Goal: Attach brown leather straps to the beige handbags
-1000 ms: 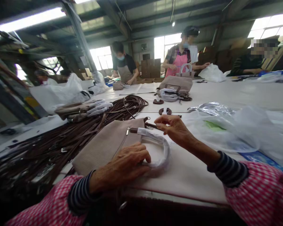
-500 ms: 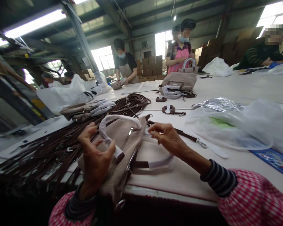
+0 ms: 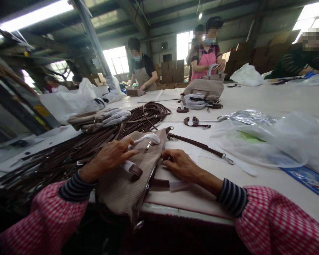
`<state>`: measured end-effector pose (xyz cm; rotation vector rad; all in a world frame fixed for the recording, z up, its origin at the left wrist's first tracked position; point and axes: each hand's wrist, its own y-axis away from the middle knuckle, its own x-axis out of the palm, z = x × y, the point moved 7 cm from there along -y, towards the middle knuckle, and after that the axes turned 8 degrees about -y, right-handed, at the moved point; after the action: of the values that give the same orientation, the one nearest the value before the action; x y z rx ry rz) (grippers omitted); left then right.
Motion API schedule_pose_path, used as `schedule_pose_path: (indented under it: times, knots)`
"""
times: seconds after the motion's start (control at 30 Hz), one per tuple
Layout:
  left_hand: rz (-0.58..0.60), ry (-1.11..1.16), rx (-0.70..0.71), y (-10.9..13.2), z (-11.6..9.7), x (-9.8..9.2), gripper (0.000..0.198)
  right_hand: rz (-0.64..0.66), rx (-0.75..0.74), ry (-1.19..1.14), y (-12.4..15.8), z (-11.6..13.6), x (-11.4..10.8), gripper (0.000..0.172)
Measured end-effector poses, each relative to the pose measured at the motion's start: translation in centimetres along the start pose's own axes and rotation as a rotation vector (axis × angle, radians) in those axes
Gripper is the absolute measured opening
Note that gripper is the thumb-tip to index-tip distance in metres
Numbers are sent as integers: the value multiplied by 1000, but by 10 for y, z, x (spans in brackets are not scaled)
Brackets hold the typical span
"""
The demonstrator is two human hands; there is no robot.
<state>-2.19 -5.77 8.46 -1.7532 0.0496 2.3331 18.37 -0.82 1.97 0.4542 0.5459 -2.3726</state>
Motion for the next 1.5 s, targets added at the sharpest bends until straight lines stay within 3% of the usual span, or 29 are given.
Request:
schedule_pose_path:
  times: [0.1,0.2,0.3,0.4,0.47,0.57,0.67,0.77,0.83,0.97,1.13,1.27,1.5]
  knots:
    - [23,-94,10,-18,-23,-10,49,8,-16,18,1,2,0,19]
    - [23,-87,43,-35,-34,-8,51,10,-26,28,0,1,1,17]
    - [-3,-18,18,-47,-24,11,40,-9,-53,51,3,6,0,14]
    - [-47,31,-165,-50,-5,34,41,-26,-183,141,16,32,6,14]
    - [-69,37,-263,-49,0,44,45,33,-281,229,29,54,19,13]
    - [-99,40,-299,-47,-3,48,37,125,-291,328,45,73,43,8]
    - [-136,49,-320,-45,-4,47,31,94,-223,363,51,72,55,7]
    - [-190,48,-305,-43,-4,42,32,28,-238,338,51,67,59,3]
    - [-241,43,-261,-41,-8,37,36,7,-257,295,51,65,57,10]
    - [-338,15,-94,-41,-21,29,47,72,-297,382,47,69,55,8]
    - [-226,28,-104,-49,-9,40,32,99,-391,599,35,81,45,7]
    - [-128,13,-112,-51,6,43,33,147,-275,596,23,71,27,9]
    - [-30,23,-92,-42,1,47,34,65,116,790,-23,14,-18,18]
